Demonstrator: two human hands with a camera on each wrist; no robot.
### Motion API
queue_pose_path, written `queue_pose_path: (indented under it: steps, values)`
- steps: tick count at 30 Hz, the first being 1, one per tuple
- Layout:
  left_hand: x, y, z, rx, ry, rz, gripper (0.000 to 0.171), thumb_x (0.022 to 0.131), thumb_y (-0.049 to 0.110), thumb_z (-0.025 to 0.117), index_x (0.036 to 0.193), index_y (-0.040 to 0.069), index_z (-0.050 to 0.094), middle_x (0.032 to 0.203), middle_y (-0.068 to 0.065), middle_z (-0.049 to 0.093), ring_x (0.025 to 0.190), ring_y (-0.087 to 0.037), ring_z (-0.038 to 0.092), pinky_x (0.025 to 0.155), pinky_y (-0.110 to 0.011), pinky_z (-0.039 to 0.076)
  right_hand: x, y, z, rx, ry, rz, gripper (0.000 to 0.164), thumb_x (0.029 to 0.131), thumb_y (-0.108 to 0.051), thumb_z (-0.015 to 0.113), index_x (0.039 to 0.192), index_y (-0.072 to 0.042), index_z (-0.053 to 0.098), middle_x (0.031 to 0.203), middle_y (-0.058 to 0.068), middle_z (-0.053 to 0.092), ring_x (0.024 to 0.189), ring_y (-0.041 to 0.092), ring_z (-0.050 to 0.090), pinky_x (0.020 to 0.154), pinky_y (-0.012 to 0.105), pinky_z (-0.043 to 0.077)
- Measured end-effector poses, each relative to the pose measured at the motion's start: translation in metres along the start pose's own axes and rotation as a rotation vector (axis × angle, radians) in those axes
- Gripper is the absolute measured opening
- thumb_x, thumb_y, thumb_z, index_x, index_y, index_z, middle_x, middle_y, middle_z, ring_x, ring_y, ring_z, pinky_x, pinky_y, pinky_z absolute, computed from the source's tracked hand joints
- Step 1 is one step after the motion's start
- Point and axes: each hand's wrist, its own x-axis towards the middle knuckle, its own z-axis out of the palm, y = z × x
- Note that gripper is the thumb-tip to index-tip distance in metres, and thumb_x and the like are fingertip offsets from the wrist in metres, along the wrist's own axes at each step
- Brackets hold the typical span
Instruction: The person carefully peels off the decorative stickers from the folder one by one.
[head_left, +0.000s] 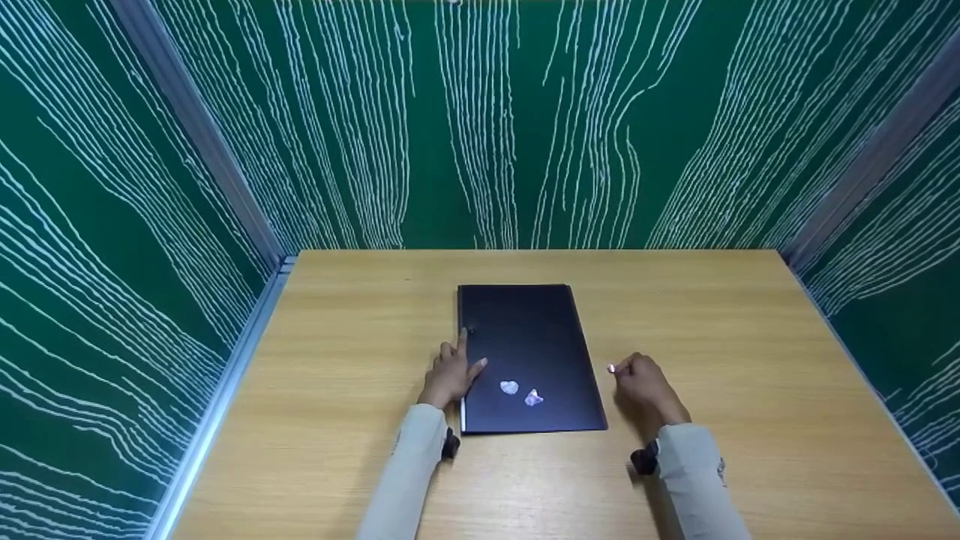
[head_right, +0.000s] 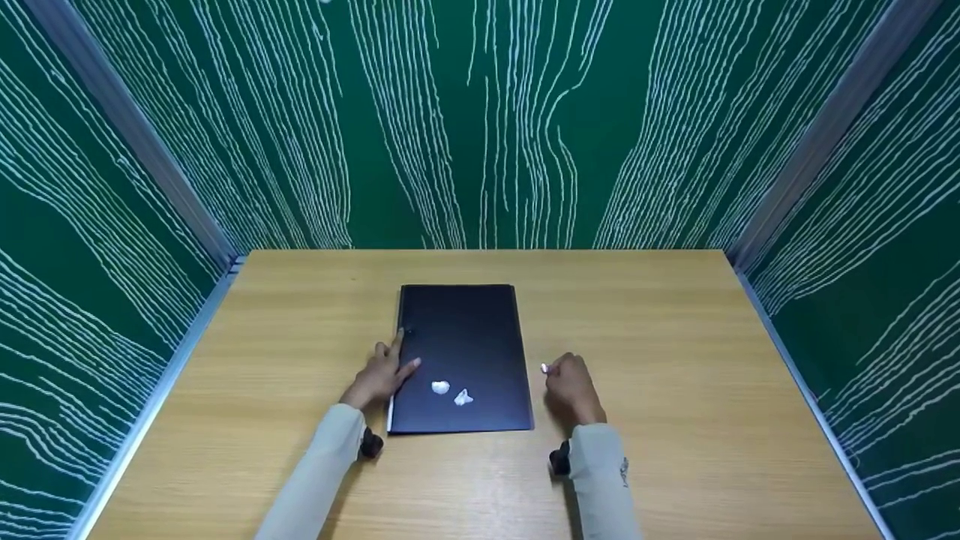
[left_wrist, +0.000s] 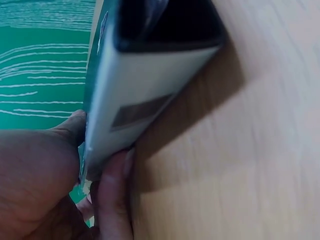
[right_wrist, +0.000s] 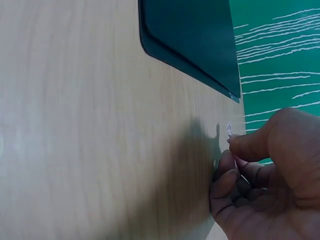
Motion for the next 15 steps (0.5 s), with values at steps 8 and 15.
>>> queue_pose_path:
  steps: [8, 15]
  values:
    - [-0.0014, 0.0002, 0.0, -0.011, 0.015, 0.011, 0.075, 0.102, 0.049, 0.048, 0.161, 0.015, 0.016, 0.126, -0.021, 0.044, 0.108, -0.039, 0.054, 0.083, -0.054, 0.048, -0.0012, -0.0005, -0.0029, -0.032, -0.022, -0.002, 0.018, 0.096, -0.006, 0.049, 0.096, 0.007, 0.061, 0.095, 0.017, 0.062, 0.089, 0.028, 0.057, 0.081, 0.042, 0.047]
    - [-0.0021, 0.0009, 0.0006, -0.011, 0.018, 0.002, 0.075, 0.102, 0.05, 0.047, 0.161, 0.015, 0.015, 0.126, -0.021, 0.044, 0.108, -0.037, 0.053, 0.083, -0.053, 0.048, 0.0006, -0.0016, -0.0038, -0.037, -0.036, 0.047, 0.021, 0.097, -0.01, 0.05, 0.094, 0.004, 0.065, 0.093, 0.012, 0.062, 0.088, 0.024, 0.055, 0.081, 0.04, 0.046]
